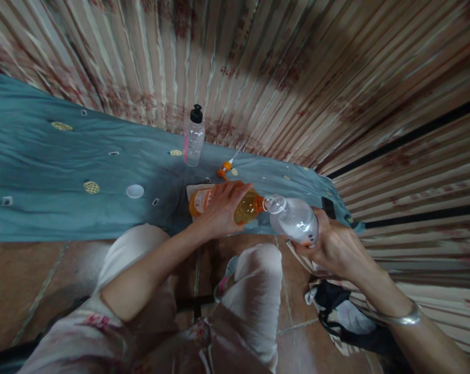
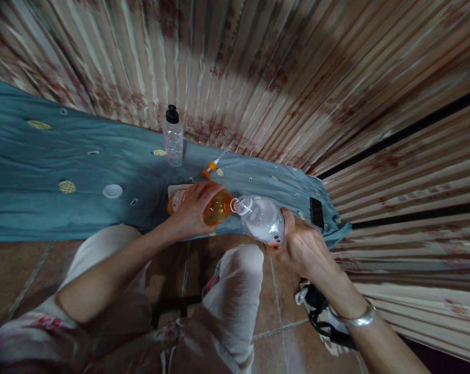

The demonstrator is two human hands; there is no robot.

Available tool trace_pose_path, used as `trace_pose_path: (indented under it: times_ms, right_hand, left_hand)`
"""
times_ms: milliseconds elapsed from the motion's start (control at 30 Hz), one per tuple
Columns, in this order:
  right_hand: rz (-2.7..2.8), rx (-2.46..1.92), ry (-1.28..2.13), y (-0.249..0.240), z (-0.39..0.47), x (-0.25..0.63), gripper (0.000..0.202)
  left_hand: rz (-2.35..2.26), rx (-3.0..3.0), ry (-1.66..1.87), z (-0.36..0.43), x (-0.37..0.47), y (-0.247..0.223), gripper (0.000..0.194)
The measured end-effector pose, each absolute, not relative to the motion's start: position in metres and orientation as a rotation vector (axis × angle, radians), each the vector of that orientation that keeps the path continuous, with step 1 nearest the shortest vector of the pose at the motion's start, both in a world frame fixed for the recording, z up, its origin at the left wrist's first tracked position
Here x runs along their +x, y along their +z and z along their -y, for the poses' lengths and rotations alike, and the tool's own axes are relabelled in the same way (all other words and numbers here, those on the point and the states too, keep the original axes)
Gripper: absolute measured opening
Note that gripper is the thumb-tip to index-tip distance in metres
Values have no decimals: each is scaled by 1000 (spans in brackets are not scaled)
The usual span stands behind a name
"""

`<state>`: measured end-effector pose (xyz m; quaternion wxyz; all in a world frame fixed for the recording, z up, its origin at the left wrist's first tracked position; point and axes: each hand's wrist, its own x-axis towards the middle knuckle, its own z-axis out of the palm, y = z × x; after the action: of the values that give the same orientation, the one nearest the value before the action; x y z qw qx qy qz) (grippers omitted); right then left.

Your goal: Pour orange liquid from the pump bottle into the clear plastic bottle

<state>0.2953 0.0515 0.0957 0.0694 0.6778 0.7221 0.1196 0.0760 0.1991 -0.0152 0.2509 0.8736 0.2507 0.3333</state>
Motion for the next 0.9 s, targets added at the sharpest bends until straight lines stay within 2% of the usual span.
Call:
trace_pose_path:
  times_ms: [667, 900]
  right_hand:
    - [-2157, 2049, 337, 98, -52, 294, 55]
    - [-2161, 2023, 371, 96, -51, 296, 61]
  left_hand:
    - [-690, 2395, 889, -199, 76, -14, 87]
    - [-690, 2405, 896, -199, 76, -13, 88]
